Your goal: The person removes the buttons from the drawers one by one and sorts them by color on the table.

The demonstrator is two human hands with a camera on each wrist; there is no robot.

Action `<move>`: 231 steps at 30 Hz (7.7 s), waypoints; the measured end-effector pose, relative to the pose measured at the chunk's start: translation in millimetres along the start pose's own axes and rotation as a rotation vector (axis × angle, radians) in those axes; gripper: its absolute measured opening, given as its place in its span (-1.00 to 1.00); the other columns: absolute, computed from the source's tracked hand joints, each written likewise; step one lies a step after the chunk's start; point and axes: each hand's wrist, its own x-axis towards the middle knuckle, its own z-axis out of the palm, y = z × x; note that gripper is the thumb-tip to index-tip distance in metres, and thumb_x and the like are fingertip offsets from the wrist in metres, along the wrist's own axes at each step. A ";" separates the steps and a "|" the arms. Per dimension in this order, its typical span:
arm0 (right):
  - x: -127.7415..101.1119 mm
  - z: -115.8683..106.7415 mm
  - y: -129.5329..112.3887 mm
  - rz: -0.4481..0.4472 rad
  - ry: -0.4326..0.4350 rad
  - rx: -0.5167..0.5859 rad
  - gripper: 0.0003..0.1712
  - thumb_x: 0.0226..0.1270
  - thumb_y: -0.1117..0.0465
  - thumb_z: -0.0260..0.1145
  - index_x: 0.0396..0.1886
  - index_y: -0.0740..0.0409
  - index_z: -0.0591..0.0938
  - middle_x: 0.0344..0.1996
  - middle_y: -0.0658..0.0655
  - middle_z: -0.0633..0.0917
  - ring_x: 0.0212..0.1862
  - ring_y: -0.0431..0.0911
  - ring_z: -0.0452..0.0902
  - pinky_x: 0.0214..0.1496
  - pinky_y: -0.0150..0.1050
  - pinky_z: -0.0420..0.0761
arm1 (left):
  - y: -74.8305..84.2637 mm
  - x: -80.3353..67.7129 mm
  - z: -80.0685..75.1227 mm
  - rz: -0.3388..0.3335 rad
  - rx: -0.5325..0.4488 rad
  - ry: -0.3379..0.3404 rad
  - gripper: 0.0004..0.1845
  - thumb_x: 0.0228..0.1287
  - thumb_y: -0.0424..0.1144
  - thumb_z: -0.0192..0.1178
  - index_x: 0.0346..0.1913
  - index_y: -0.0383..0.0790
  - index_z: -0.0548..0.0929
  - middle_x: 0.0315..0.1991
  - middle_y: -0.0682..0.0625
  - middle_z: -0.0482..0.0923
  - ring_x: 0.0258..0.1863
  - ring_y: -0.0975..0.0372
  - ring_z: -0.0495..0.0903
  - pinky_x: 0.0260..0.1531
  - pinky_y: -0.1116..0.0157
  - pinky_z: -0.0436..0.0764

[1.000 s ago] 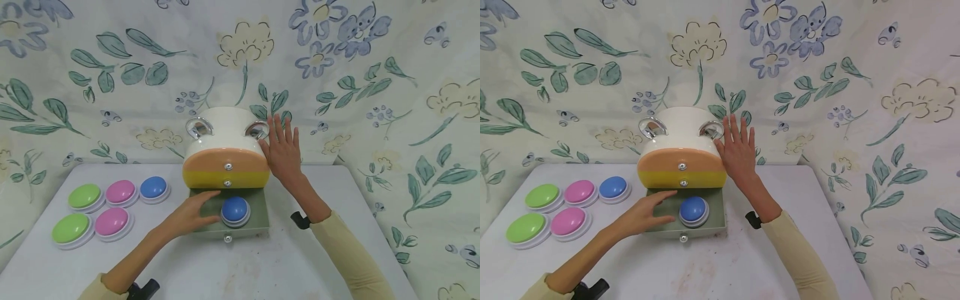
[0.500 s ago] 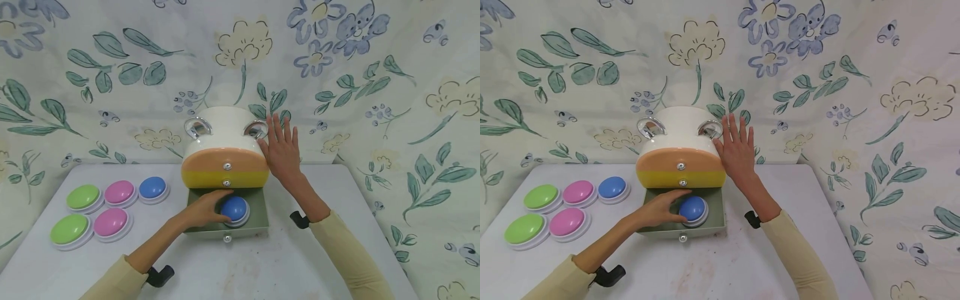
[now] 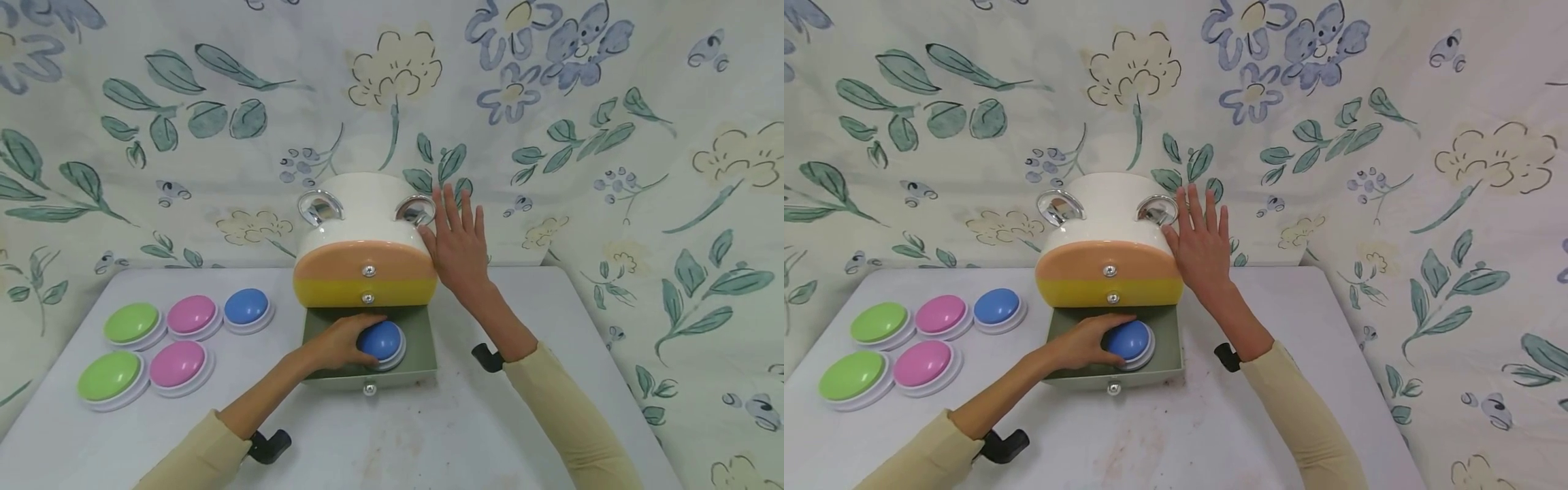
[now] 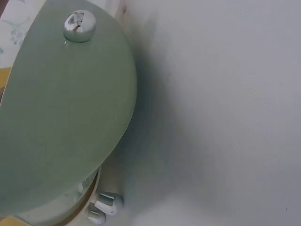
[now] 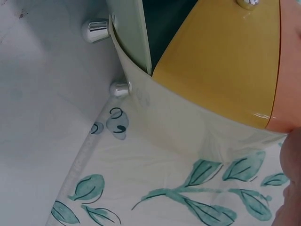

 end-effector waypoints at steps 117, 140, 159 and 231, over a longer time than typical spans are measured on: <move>-0.5 1.3 0.0 -0.019 0.024 0.004 -0.23 0.62 -0.04 -0.01 0.60 0.21 0.01 0.57 0.23 0.02 0.55 0.22 -0.17 0.53 0.21 -0.05 | -37.8 -161.2 -60.1 -0.298 0.164 0.429 -0.33 0.19 -0.32 0.44 0.32 -0.45 0.43 0.10 -0.35 0.56 0.09 -0.19 0.54 0.08 -0.04 0.60; -0.2 -0.5 -1.8 0.008 -0.005 0.027 -0.23 0.63 -0.07 -0.04 0.62 0.17 -0.04 0.59 0.18 -0.05 0.57 0.18 -0.24 0.56 0.11 -0.33 | 43.8 -128.8 49.3 -0.122 -0.167 0.586 -0.67 0.00 -0.48 0.50 -0.12 -0.28 0.70 -0.25 0.02 0.70 -0.27 0.20 0.71 -0.26 0.33 0.74; -1.4 1.1 -1.5 -0.001 0.027 -0.009 -0.22 0.62 -0.07 -0.02 0.61 0.18 -0.01 0.58 0.19 -0.02 0.56 0.19 -0.20 0.56 0.13 -0.29 | 33.2 -93.2 88.6 -0.048 -0.089 0.683 -0.66 -0.10 -0.54 0.52 -0.23 -0.21 0.72 -0.26 -0.01 0.74 -0.34 0.15 0.75 -0.30 0.32 0.74; -1.2 0.6 -1.7 0.009 0.017 0.017 -0.21 0.63 -0.09 -0.04 0.61 0.18 -0.04 0.59 0.20 -0.04 0.57 0.18 -0.21 0.56 0.13 -0.33 | -11.8 -8.4 38.3 -0.057 -0.089 0.712 -0.86 0.17 -0.48 0.41 -0.22 -0.35 0.70 -0.29 -0.07 0.73 -0.29 0.14 0.74 -0.25 0.26 0.74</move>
